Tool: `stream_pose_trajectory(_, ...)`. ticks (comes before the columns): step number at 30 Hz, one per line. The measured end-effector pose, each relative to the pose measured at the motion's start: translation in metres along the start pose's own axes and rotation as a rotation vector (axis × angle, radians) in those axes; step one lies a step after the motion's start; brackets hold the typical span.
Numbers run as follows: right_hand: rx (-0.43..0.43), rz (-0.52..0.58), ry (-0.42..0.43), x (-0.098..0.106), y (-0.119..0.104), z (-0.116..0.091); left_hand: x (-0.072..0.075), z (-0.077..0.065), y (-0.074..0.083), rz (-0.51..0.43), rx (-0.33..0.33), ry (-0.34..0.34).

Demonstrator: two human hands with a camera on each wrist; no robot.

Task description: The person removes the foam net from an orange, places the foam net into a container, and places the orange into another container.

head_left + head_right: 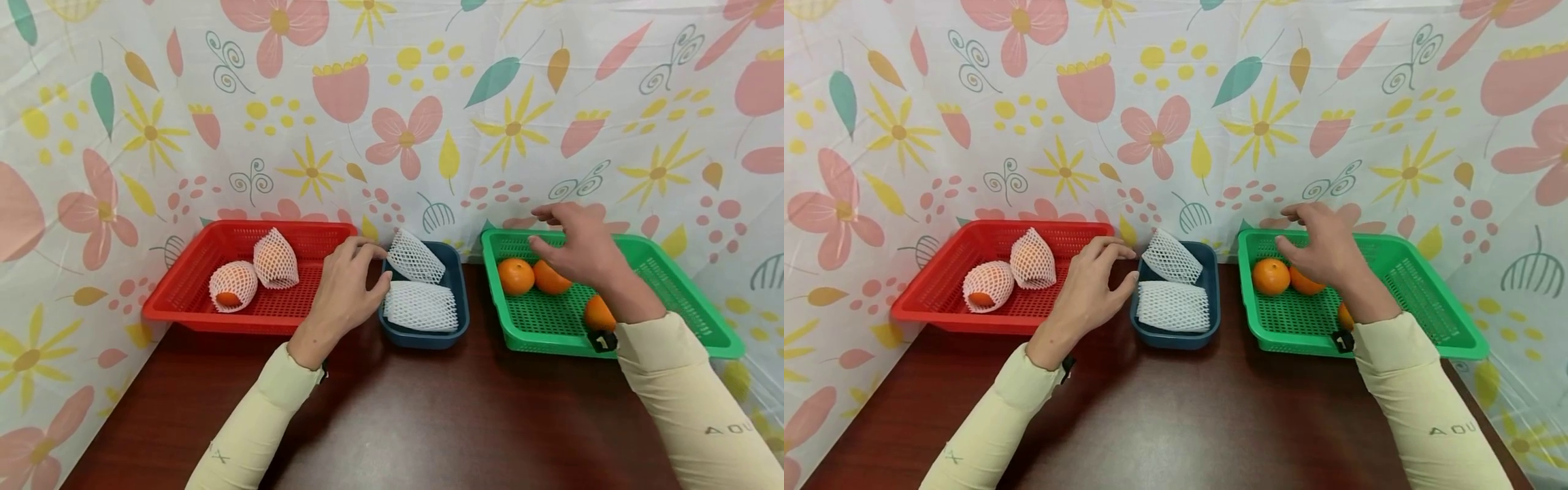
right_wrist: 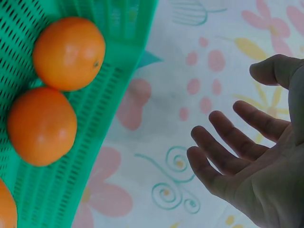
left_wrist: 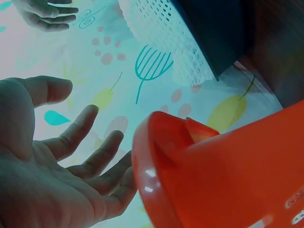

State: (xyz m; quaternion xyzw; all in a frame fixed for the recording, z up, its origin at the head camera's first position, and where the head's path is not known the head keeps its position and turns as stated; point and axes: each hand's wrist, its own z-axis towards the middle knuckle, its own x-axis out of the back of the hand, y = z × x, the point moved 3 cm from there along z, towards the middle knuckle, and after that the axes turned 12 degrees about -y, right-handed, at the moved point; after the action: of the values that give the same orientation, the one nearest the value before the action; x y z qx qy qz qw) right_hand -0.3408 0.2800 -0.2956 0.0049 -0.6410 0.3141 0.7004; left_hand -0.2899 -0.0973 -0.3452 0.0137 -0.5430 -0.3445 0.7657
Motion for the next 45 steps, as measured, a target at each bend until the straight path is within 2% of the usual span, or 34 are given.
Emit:
stream_pose_trajectory(10, 0.102, -0.004, 0.108, -0.019, -0.03, -0.006, 0.002, 0.0, 0.001, -0.01, -0.008, 0.002)
stream_pose_trajectory(24, 0.117, -0.004, 0.109, -0.04, -0.069, -0.014, 0.01, -0.003, 0.004, -0.019, -0.001, 0.013)
stream_pose_trajectory(29, 0.16, -0.007, 0.127, -0.048, -0.08, -0.015, 0.012, -0.005, 0.004, -0.02, -0.005, 0.015)
stream_pose_trajectory(34, 0.207, 0.009, 0.142, -0.055, -0.089, -0.014, 0.014, -0.007, 0.003, -0.019, -0.013, 0.021)
stream_pose_trajectory(45, 0.227, 0.029, 0.146, -0.07, -0.103, -0.013, 0.019, -0.01, -0.004, 0.014, -0.019, 0.039)
